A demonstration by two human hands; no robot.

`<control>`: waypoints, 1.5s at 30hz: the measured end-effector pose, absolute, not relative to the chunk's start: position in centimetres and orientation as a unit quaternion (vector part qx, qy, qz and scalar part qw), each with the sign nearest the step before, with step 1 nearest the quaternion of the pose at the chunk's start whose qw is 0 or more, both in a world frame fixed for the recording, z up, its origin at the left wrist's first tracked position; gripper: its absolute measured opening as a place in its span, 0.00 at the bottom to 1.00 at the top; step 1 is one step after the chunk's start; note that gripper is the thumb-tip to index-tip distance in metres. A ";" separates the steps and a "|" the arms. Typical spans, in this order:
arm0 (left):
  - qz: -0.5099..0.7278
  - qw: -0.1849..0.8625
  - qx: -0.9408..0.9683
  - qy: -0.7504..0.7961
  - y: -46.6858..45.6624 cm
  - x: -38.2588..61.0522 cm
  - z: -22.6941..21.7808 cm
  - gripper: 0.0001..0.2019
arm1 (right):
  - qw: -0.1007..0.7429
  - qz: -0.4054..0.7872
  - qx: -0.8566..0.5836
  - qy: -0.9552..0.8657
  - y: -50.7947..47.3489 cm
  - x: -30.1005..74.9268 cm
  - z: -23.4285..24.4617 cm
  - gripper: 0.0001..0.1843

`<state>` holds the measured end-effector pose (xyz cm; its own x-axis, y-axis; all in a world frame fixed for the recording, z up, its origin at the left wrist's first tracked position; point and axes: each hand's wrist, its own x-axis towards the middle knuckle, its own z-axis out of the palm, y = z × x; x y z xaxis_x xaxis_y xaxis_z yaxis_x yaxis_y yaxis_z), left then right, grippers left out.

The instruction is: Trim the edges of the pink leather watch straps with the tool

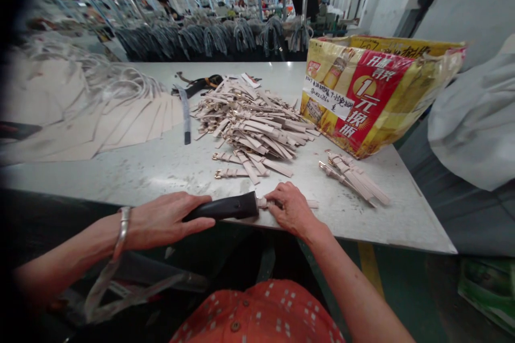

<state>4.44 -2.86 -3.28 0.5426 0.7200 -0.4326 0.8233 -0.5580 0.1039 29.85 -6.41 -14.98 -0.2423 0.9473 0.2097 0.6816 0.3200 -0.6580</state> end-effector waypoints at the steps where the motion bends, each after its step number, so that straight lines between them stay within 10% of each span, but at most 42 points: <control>1: -0.174 0.145 0.867 0.445 -2.8 4.4 -3.2 0.26 | 0.298 0.222 -0.539 -0.756 -6.4 29.9 -15.0 0.12; 15: -0.173 0.175 0.863 0.441 -3.1 5.5 -3.4 0.25 | 0.222 0.156 -0.539 -0.797 -6.9 30.5 -14.4 0.17; 45: -0.182 0.065 0.890 0.413 -6.4 7.9 -3.2 0.23 | 0.329 0.205 -0.552 -0.738 -7.2 31.4 -15.6 0.18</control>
<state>7.89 -6.42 -3.22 0.5928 0.7115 -0.3773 0.7588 -0.6504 -0.0342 31.44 -7.24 -15.63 -0.1736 0.9500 0.2595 0.6796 0.3063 -0.6666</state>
